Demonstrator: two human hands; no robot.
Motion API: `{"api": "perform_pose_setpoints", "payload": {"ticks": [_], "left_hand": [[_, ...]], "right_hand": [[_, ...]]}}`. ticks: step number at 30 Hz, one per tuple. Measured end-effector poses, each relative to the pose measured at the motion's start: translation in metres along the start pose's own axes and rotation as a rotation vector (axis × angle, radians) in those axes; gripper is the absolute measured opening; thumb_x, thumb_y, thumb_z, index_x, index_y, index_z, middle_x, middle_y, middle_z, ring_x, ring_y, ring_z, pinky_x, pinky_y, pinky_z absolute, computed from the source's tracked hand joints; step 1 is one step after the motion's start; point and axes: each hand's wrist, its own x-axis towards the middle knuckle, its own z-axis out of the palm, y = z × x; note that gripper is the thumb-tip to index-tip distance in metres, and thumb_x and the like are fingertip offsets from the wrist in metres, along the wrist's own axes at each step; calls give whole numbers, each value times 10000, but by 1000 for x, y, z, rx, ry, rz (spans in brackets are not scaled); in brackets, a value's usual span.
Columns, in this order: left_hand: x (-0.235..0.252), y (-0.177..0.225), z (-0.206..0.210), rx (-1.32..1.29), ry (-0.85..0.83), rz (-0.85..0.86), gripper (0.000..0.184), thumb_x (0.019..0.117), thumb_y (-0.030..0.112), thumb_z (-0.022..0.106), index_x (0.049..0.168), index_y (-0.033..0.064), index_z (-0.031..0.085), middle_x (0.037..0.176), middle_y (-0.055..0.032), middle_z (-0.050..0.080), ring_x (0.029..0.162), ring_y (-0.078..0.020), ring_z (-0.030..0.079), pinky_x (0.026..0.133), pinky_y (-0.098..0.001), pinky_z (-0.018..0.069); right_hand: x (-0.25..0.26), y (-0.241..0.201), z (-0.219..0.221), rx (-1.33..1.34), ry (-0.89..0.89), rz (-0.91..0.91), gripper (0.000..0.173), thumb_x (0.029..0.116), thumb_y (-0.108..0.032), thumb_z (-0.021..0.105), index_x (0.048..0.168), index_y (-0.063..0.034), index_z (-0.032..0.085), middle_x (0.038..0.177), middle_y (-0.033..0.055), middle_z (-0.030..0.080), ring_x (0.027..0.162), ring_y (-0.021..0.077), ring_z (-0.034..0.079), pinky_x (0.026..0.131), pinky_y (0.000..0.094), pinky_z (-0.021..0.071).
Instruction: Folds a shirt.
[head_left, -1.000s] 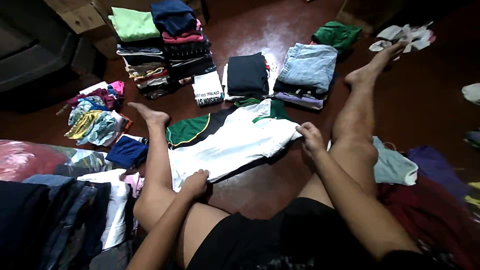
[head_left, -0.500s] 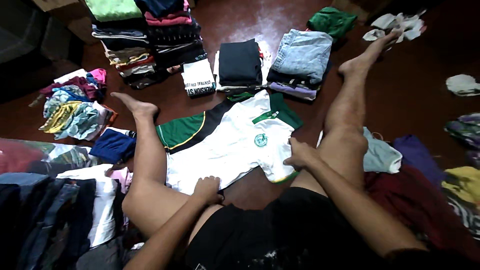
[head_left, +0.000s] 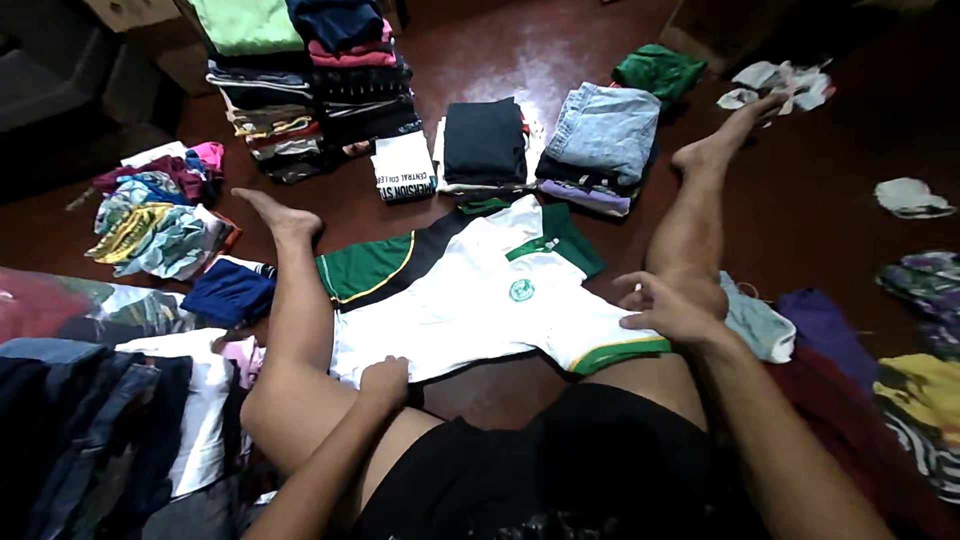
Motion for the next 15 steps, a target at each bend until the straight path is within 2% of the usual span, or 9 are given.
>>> {"api": "perform_pose_setpoints", "payload": {"ticks": [2,3,4,6,8,12,14,15], "left_hand": [[-2,-10,-7,16,48,-8,404,957,201,634,1329,47,612,1330,-257,603,1148,-457,639,884,-641,542],[-5,-16,-9,15,90,-3,386,962,189,636,1320,49,617,1328,-262,600,1127,-463,646,868,-643,548],[-9,-22,-13,9,123,-2,376,962,180,640,1316,55,619,1327,-262,598,1117,-468,648,859,-647,550],[-24,-29,-19,-1,179,9,353,954,166,654,1293,69,634,1303,-249,612,1106,-464,651,840,-640,555],[-41,-34,-20,-19,206,38,335,923,123,669,1254,72,653,1270,-234,627,1109,-452,651,841,-628,556],[-61,-45,-7,-145,256,171,255,892,63,658,1138,76,722,1149,-200,668,1100,-403,650,898,-593,543],[-62,-57,-17,-375,311,292,228,928,20,600,1105,33,743,1112,-178,696,1088,-340,667,963,-557,527],[-60,-66,-29,-518,334,354,245,955,1,563,1128,12,736,1129,-171,710,1098,-299,674,999,-526,518]], "right_hand": [[-6,-1,-25,-32,12,-99,686,720,80,822,1340,-77,576,1177,151,690,1031,276,690,871,468,594],[-10,-1,-36,-8,16,-125,587,734,91,797,1266,-98,633,1189,117,711,1052,261,699,887,455,602],[-14,0,-46,40,4,-144,486,754,92,754,1194,-96,670,1157,96,738,1024,239,718,871,422,615],[-17,7,-61,118,-64,-144,297,819,75,679,1090,-44,674,1006,110,761,884,206,734,796,361,617],[-16,14,-70,117,-123,-105,228,852,52,668,1065,-28,679,913,101,767,805,171,738,755,313,616],[-5,11,-75,167,-114,-117,231,832,30,657,1055,-28,654,820,83,732,706,149,698,670,297,599],[9,-19,-69,188,-39,-147,255,863,23,654,1109,-30,616,799,32,692,683,100,665,646,273,591],[22,-34,-65,194,-12,-164,274,871,-4,649,1137,-43,601,807,7,682,687,73,657,651,261,591]]}}
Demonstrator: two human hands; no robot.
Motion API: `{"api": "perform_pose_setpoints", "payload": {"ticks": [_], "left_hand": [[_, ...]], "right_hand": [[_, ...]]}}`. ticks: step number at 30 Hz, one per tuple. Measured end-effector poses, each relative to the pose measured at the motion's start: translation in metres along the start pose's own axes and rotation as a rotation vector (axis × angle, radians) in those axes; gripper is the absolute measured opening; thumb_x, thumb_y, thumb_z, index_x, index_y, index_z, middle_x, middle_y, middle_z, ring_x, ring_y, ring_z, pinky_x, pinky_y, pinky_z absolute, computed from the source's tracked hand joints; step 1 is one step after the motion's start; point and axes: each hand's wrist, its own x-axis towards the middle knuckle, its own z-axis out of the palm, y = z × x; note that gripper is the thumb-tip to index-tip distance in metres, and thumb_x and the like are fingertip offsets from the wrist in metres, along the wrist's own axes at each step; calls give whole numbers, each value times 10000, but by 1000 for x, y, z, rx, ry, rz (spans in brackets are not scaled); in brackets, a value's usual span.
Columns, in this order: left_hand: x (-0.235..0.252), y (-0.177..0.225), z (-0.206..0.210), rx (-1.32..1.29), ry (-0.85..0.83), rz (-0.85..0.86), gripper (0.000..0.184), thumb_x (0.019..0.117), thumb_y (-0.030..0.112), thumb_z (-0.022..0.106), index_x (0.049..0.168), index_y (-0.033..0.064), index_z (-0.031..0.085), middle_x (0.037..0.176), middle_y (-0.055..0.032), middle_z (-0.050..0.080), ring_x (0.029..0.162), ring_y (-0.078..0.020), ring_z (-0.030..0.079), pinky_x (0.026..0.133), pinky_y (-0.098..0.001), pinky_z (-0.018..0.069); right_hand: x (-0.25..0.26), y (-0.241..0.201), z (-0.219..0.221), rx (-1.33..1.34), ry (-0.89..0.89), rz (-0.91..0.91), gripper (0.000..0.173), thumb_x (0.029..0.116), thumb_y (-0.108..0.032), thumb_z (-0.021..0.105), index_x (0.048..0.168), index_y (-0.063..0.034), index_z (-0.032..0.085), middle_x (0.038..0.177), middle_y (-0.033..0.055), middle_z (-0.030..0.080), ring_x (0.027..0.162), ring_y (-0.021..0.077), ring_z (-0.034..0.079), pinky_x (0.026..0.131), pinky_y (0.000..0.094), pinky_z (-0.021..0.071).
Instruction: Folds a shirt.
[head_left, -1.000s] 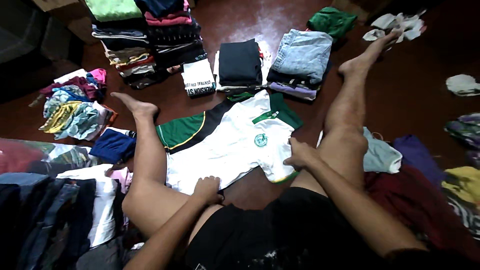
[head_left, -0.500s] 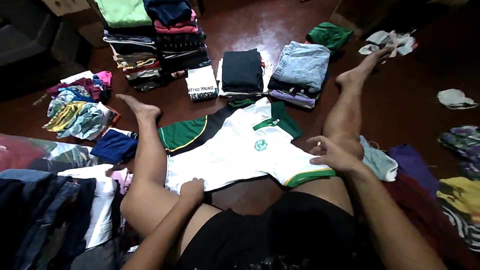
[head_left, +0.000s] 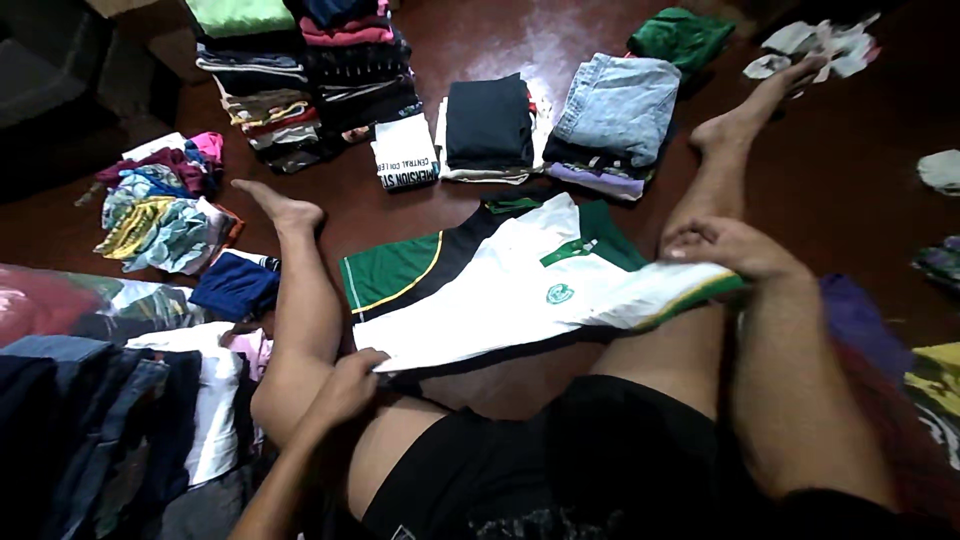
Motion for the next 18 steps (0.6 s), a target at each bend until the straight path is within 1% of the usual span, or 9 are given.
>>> {"api": "perform_pose_setpoints", "payload": {"ticks": [2,3,6,8,11,12,14,16,18], "left_hand": [[17,-10,-30,-183,51,29,259,991,5,513,1156,10,713,1142,-133,714,1071,-206,674,989,-454,528],[29,-17,-42,-198,60,5,266,1004,5,502,1183,9,699,1166,-134,703,1079,-200,663,989,-446,522],[68,-40,-55,-36,87,-178,298,1018,42,517,1279,9,657,1231,-213,674,1146,-342,647,1012,-556,491],[88,-51,-46,83,40,-312,381,1005,131,582,1367,14,603,1307,-272,631,1229,-439,606,1041,-639,459],[96,-52,-29,203,39,-404,452,925,175,677,1343,17,616,1269,-298,638,1194,-485,613,988,-694,477],[90,-43,-27,220,114,-413,414,911,181,700,1289,21,648,1227,-277,659,1152,-453,635,961,-661,498],[72,-4,-32,220,392,-455,398,828,159,809,1168,-3,680,1134,-245,670,1042,-380,645,874,-558,534],[65,34,-44,309,480,-526,467,787,125,814,1190,-44,650,1137,-267,659,1015,-407,652,786,-560,555],[70,39,-50,267,686,-490,462,821,68,776,1244,-32,619,1209,-277,630,1052,-421,640,804,-581,560]], "right_hand": [[40,-16,15,3,18,-14,321,911,-17,645,1226,-19,583,893,44,674,752,99,651,717,311,587],[61,-22,24,20,45,-7,332,929,-30,653,1254,-15,587,937,66,676,784,114,644,739,331,576],[118,-17,58,247,196,48,332,974,-76,643,1296,-25,580,1046,109,704,828,154,666,745,357,572],[136,-1,73,340,228,109,380,1028,-155,602,1380,-51,504,1140,127,675,872,200,704,771,378,608],[132,23,79,-60,246,124,425,983,-180,703,1346,-1,571,1177,214,677,962,302,699,863,491,583],[126,32,79,-258,218,133,454,943,-191,758,1324,0,601,1190,241,677,1032,361,684,915,565,551],[109,59,82,-594,115,173,581,825,-237,867,1327,-61,634,1277,287,616,1155,484,605,944,698,490],[100,82,85,-786,54,214,682,732,-203,921,1349,-155,633,1383,306,522,1227,549,524,907,733,491],[105,80,80,-825,86,238,739,733,-100,878,1411,-163,590,1421,328,493,1265,574,492,916,739,482]]}}
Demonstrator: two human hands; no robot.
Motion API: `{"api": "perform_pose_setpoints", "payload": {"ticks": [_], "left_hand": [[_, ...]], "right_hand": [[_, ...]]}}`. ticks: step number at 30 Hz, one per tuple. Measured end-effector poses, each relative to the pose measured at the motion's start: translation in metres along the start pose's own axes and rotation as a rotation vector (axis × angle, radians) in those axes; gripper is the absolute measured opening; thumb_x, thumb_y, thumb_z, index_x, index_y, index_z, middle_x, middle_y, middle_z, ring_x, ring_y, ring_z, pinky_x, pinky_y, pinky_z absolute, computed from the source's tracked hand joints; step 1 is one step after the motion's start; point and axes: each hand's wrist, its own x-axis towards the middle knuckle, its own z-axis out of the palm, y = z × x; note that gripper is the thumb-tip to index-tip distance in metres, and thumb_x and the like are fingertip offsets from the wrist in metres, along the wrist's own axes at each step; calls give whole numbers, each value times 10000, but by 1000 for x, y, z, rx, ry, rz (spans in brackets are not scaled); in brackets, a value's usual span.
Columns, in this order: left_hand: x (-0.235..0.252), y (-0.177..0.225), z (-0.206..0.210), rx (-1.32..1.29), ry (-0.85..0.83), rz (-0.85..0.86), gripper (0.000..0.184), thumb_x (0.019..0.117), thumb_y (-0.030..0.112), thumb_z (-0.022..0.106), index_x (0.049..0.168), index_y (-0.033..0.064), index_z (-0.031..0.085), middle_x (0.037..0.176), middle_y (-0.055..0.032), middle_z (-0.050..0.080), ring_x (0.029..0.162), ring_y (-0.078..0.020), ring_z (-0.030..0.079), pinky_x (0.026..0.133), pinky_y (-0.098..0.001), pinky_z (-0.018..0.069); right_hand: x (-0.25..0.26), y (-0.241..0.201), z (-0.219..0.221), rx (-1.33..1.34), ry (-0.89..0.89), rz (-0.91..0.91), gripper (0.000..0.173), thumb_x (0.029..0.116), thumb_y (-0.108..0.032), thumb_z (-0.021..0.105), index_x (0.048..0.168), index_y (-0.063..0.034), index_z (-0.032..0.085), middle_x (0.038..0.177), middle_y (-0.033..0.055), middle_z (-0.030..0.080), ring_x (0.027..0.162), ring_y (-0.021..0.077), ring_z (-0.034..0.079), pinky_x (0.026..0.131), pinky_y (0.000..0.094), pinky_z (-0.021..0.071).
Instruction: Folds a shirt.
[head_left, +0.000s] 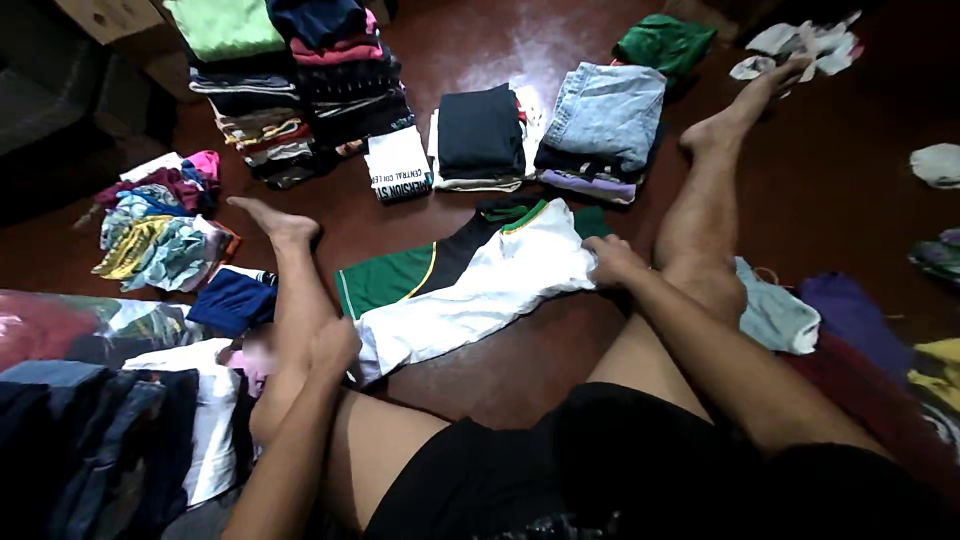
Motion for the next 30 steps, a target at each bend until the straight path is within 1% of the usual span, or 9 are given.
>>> {"api": "perform_pose_setpoints", "payload": {"ticks": [3,5,9,12,15,18,22,27,30], "left_hand": [[13,-29,41,-31,18,14,508,916,124,688,1395,18,556,1389,-288,551,1183,-451,616,927,-607,541],[9,-32,56,4,-153,87,477,983,190,598,1425,21,546,1429,-316,505,1251,-474,571,1004,-619,499],[-38,-5,95,-11,-647,281,631,1010,473,563,1546,157,452,1623,-254,315,1427,-525,379,1045,-712,421],[-54,5,123,125,-811,261,944,926,670,597,1664,289,148,1722,-185,-59,1526,-570,68,1031,-807,349],[-30,-9,126,59,-758,293,825,977,618,554,1656,346,173,1735,-117,-58,1551,-521,-32,1069,-846,224],[14,-32,134,-77,-621,314,627,1031,550,489,1597,298,386,1724,-158,94,1564,-481,53,1159,-776,161],[16,-26,132,-141,-332,337,567,1052,494,459,1505,160,527,1672,-205,262,1537,-445,230,1196,-675,232],[0,-44,150,-189,-443,174,579,1069,455,458,1551,132,456,1673,-247,218,1546,-464,182,1207,-677,203],[8,-44,139,-244,-359,1,513,1076,377,465,1444,30,550,1601,-261,358,1487,-467,315,1169,-654,304]], "right_hand": [[5,3,-10,60,132,73,692,827,-114,798,1463,-96,525,1425,345,494,1280,583,491,928,751,471],[1,-7,-15,107,183,83,612,892,-216,775,1439,-68,544,1407,330,519,1285,563,500,945,746,459],[-20,-20,-1,25,-37,115,708,805,-214,855,1412,-32,538,1288,338,590,1176,551,583,899,737,488],[-14,-7,7,-108,-179,149,476,748,-106,846,1143,43,625,1037,299,678,994,491,671,801,704,528],[-6,4,-6,-102,-195,196,337,808,-135,819,1052,57,688,1081,305,677,1068,491,648,879,703,504],[-9,-5,-13,29,45,237,321,877,-116,755,1138,41,654,1133,336,659,1093,532,635,866,721,501],[-12,-9,-8,167,157,178,378,869,-81,730,1219,14,624,1152,318,652,1093,517,635,852,719,501],[-25,1,-6,564,-16,232,654,867,-207,831,1415,-15,530,1201,261,664,1106,415,649,956,619,520],[-24,8,-10,505,-127,232,412,883,-158,802,1236,4,663,1046,250,682,906,370,655,818,584,528]]}}
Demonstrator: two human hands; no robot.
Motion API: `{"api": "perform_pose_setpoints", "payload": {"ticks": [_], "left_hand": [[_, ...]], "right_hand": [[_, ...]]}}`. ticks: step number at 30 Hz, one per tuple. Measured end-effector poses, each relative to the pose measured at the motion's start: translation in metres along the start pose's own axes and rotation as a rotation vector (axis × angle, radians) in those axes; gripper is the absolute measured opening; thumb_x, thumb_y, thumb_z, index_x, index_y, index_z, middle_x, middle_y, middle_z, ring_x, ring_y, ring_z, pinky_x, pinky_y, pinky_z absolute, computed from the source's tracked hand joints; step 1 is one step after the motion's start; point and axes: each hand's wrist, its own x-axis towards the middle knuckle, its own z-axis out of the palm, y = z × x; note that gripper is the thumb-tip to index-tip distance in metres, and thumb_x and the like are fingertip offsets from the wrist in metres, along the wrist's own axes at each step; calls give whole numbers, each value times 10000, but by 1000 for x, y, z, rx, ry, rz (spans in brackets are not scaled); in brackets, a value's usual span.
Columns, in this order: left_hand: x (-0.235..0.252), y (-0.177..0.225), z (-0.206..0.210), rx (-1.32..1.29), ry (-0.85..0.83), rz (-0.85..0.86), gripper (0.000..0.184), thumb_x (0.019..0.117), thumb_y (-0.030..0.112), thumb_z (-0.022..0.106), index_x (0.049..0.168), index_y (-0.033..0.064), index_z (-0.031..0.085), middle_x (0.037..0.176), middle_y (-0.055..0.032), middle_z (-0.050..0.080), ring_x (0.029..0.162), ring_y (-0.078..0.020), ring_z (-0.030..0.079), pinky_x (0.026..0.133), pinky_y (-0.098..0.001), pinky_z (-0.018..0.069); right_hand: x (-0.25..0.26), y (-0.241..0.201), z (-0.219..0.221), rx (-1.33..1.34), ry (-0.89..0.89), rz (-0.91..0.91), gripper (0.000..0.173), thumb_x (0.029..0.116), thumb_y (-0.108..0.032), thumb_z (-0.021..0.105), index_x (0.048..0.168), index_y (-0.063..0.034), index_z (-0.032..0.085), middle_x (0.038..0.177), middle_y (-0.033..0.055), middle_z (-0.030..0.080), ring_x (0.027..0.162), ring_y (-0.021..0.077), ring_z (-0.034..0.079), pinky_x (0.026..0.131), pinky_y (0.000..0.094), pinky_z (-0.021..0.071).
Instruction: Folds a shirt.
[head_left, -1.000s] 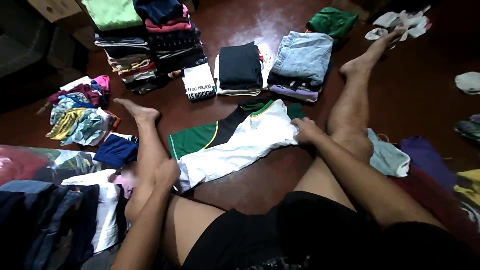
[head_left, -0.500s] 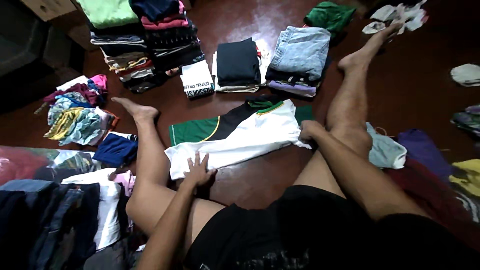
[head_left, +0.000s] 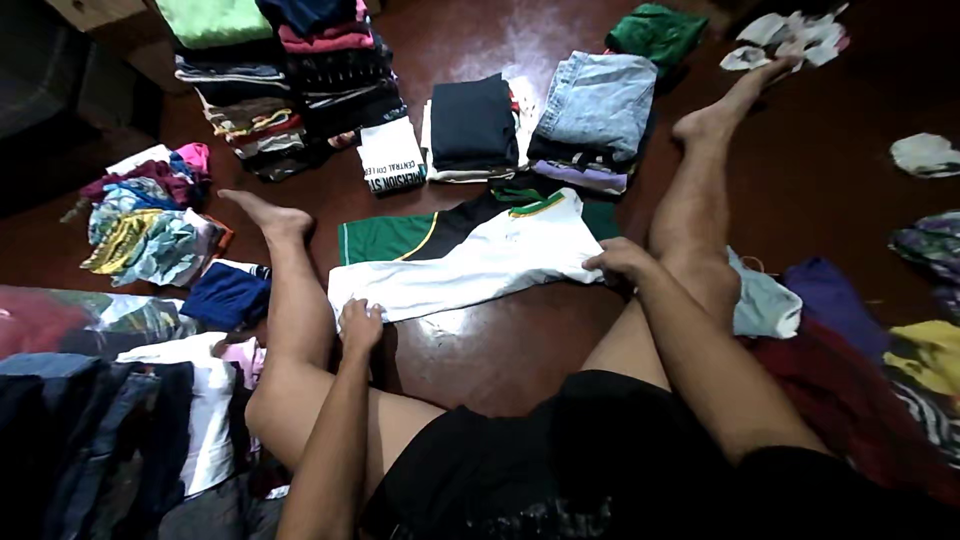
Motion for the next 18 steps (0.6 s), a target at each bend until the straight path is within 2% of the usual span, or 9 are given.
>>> {"api": "perform_pose_setpoints", "payload": {"ticks": [1,4,6,8,12,14,16,17,18], "left_hand": [[-3,4,-4,-15,41,-70,503,1077,360,469,1421,3,553,1582,-265,374,1458,-472,352,1140,-653,342],[-8,11,-3,11,178,-209,528,1062,322,496,1483,5,470,1585,-280,348,1395,-475,440,1079,-613,437],[-5,13,-3,51,187,-265,632,1050,335,515,1572,21,344,1607,-255,332,1387,-443,470,1072,-576,460],[-2,16,-4,50,165,-290,721,1021,358,565,1594,12,296,1579,-254,384,1367,-422,499,1080,-572,452],[11,17,-6,46,225,-297,693,995,364,626,1502,-60,420,1377,-300,585,1279,-428,581,1075,-603,432],[27,-4,2,139,250,-229,561,958,396,646,1328,-25,611,1216,-275,678,1165,-434,648,1002,-638,479],[22,8,-19,194,110,-217,422,925,332,708,1207,19,712,1236,-268,670,1179,-444,628,1013,-640,456],[16,20,-32,186,77,-156,401,914,236,732,1258,33,693,1307,-289,626,1212,-481,593,1010,-659,447],[11,38,-56,226,-89,-101,560,936,164,691,1472,112,536,1514,-255,469,1360,-482,479,1067,-652,428]], "right_hand": [[0,2,-1,-23,-2,13,342,893,-137,773,1196,-4,686,988,233,672,827,343,631,748,562,519],[-4,3,-5,3,16,22,257,896,-88,713,1135,5,693,984,246,657,833,366,614,738,597,499],[-8,0,-8,76,-19,-5,287,908,-60,681,1191,-15,672,965,199,641,780,288,577,686,512,485],[-9,0,-8,80,-132,-17,355,920,-79,692,1271,-49,640,958,152,648,744,217,572,662,425,492],[5,-1,-1,-6,-194,12,474,932,-171,758,1349,-9,601,1171,244,669,1027,351,647,916,556,513],[17,-3,-3,-71,-133,31,434,951,-179,739,1318,20,620,1181,276,655,1063,394,631,944,604,489],[26,-9,-7,-143,-41,46,306,946,-141,710,1202,22,673,1069,264,662,947,389,629,843,609,494],[31,-12,-10,-180,-3,54,266,924,-116,711,1147,28,691,1043,275,672,929,415,643,819,639,501],[35,-17,-13,-203,25,66,258,896,-101,721,1114,36,698,1048,289,675,948,441,648,821,667,499]]}}
